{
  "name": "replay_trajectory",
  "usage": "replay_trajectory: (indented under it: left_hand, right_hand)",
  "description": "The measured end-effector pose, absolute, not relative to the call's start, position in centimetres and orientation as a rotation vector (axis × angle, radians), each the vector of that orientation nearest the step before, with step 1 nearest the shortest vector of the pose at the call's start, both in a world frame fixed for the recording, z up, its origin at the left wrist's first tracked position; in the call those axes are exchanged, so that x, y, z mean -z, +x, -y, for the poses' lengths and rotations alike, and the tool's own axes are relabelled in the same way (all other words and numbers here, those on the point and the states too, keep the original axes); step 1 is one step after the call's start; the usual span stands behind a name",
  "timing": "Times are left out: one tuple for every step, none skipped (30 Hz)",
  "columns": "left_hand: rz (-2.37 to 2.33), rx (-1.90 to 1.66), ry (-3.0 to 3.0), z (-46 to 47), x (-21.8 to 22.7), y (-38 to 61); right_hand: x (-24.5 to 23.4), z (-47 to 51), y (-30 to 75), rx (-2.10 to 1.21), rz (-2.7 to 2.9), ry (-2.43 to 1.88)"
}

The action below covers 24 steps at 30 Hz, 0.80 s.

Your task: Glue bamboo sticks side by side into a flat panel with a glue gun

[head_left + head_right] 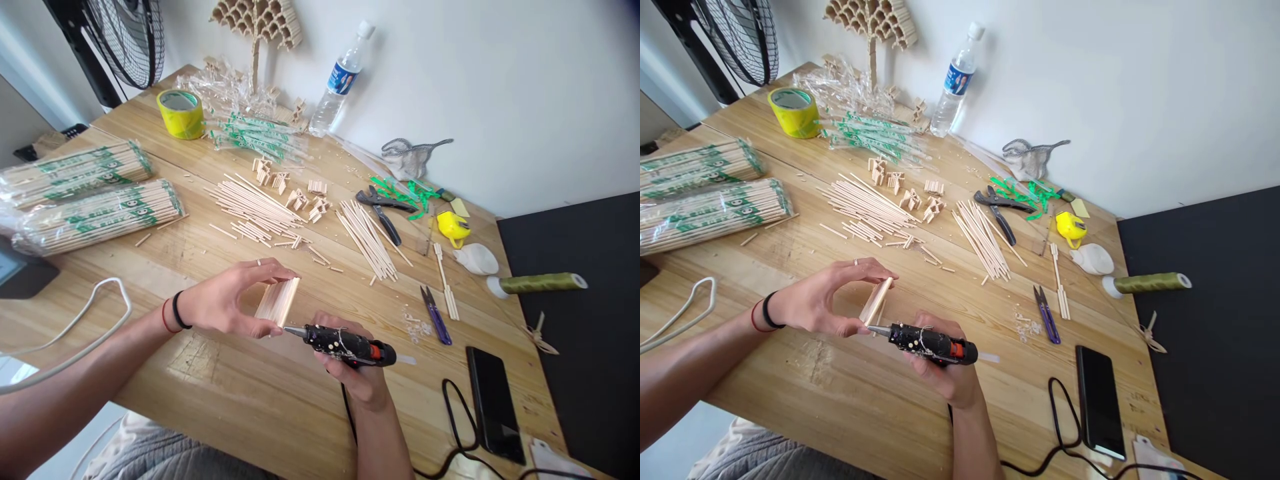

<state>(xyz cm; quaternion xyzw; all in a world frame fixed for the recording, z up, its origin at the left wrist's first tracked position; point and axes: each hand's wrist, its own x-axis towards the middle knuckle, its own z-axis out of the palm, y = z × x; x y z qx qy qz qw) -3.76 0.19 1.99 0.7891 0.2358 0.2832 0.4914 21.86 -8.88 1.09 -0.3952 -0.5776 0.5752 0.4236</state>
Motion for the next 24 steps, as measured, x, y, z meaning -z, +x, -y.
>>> replay_trajectory:
  left_hand:
    - [-0.573,-0.69,1.914,-0.18,-1.97,-3.76]
    - [-0.572,-0.695,1.912,-0.18,-1.96,-3.75]
    - [-0.569,-0.7,1.91,-0.18,-1.95,-3.75]
    - [-0.567,-0.703,1.909,-0.19,-1.95,-3.74]
    - [-0.566,-0.704,1.908,-0.19,-1.96,-3.74]
    - [-0.566,-0.701,1.91,-0.19,-1.99,-3.74]
    - [-0.567,-0.696,1.913,-0.19,-2.02,-3.73]
    - [-0.568,-0.692,1.917,-0.19,-2.05,-3.73]
    - [-0.569,-0.688,1.919,-0.19,-2.09,-3.72]
    - [-0.568,-0.686,1.92,-0.19,-2.12,-3.72]
    - [-0.568,-0.685,1.919,-0.19,-2.15,-3.71]
    - [-0.566,-0.686,1.918,-0.19,-2.17,-3.71]
    - [-0.564,-0.689,1.916,-0.19,-2.17,-3.7]
    - [-0.561,-0.691,1.914,-0.19,-2.16,-3.69]
    - [-0.561,-0.694,1.913,-0.19,-2.14,-3.69]
    - [-0.563,-0.696,1.911,-0.19,-2.12,-3.68]
    - [-0.564,-0.697,1.909,-0.19,-2.09,-3.68]
    - [-0.564,-0.697,1.909,-0.19,-2.06,-3.69]
    - [-0.565,-0.696,1.91,-0.2,-2.03,-3.69]
    - [-0.565,-0.694,1.913,-0.21,-2.01,-3.7]
    - [-0.564,-0.691,1.917,-0.22,-2.01,-3.71]
    - [-0.563,-0.687,1.921,-0.23,-2.01,-3.72]
    - [-0.562,-0.682,1.925,-0.24,-2.03,-3.73]
    - [-0.561,-0.677,1.928,-0.25,-2.06,-3.73]
  right_hand:
    - [-1.1,8.88,21.84,-1.433,1.445,-0.994]
    - [-1.11,8.87,21.82,-1.425,1.445,-0.994]
    - [-1.13,8.86,21.79,-1.421,1.444,-0.99]
    - [-1.17,8.85,21.75,-1.419,1.443,-0.984]
    - [-1.21,8.83,21.71,-1.419,1.441,-0.98]
    - [-1.27,8.81,21.68,-1.42,1.44,-0.975]
    - [-1.34,8.8,21.64,-1.418,1.439,-0.973]
    - [-1.41,8.79,21.6,-1.415,1.44,-0.973]
    - [-1.48,8.79,21.57,-1.41,1.441,-0.977]
    - [-1.53,8.79,21.54,-1.404,1.444,-0.984]
    - [-1.58,8.8,21.52,-1.399,1.448,-0.993]
    - [-1.6,8.82,21.51,-1.395,1.451,-1.003]
    - [-1.6,8.83,21.5,-1.392,1.454,-1.012]
    - [-1.59,8.84,21.51,-1.39,1.456,-1.021]
    - [-1.56,8.85,21.53,-1.389,1.458,-1.028]
    - [-1.52,8.85,21.56,-1.387,1.459,-1.032]
    - [-1.49,8.84,21.6,-1.387,1.462,-1.036]
    - [-1.45,8.83,21.64,-1.388,1.465,-1.038]
    - [-1.43,8.81,21.68,-1.39,1.47,-1.036]
    - [-1.42,8.8,21.73,-1.393,1.474,-1.03]
    - [-1.41,8.79,21.77,-1.398,1.477,-1.022]
    - [-1.4,8.78,21.8,-1.405,1.476,-1.01]
    - [-1.4,8.78,21.83,-1.413,1.474,-0.999]
    - [-1.39,8.79,21.85,-1.42,1.472,-0.991]
